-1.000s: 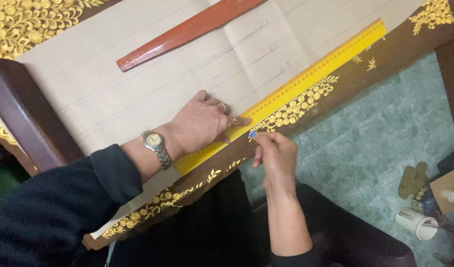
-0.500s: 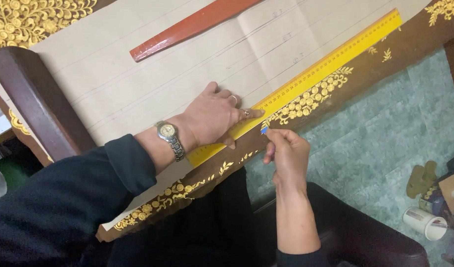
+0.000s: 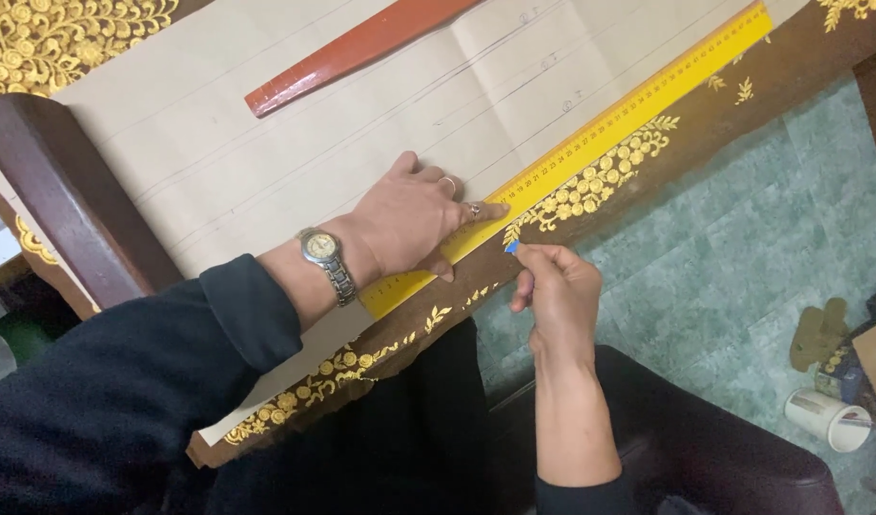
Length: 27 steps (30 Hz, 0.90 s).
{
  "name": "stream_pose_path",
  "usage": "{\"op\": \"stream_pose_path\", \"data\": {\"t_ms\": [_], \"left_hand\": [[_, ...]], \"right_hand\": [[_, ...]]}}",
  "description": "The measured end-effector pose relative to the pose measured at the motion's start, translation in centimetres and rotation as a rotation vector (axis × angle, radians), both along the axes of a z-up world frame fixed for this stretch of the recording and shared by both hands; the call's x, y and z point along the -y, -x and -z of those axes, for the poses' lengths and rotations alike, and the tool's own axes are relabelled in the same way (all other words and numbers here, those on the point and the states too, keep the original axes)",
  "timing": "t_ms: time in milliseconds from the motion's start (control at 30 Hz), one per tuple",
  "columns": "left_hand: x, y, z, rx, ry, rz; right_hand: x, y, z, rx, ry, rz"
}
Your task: The person measures a large sheet of paper on a table using a yellow ruler and a blue marker. They align the ruler along the edge of the paper and make marks at specific intervals.
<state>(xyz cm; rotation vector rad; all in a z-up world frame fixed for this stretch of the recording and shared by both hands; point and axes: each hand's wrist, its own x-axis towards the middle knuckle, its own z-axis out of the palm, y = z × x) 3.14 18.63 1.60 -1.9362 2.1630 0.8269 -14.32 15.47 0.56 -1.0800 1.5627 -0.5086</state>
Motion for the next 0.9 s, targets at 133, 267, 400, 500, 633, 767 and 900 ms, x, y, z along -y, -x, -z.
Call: {"op": "stream_pose_path", "data": {"t_ms": [133, 267, 400, 500, 633, 767, 900], "left_hand": [[0.06, -0.02, 0.07, 0.000, -0.002, -0.003], [0.01, 0.09, -0.04, -0.008, -0.010, -0.012], [0.04, 0.07, 0.36, -0.012, 0.003, -0.019], [0.00, 0.00, 0.30, -0.013, -0.002, -0.018], [-0.01, 0.02, 0.67, -0.015, 0.005, -0.023], [0.07, -0.01, 0.64, -0.010, 0.012, -0.017], [0.09, -0.02, 0.25, -0.015, -0.003, -0.019]], "right_hand": [[0.08, 0.24, 0.32, 0.009, 0.003, -0.003], [0.04, 0.39, 0.35, 0.012, 0.007, -0.016], [0.08, 0.36, 0.13, 0.009, 0.000, -0.020], [0.02, 0.33, 0.04, 0.004, -0.002, -0.011], [0.00, 0.42, 0.26, 0.011, 0.000, -0.010], [0.00, 0.24, -0.09, 0.007, -0.012, -0.009], [-0.01, 0.14, 0.03, 0.011, -0.019, 0.001]]}}
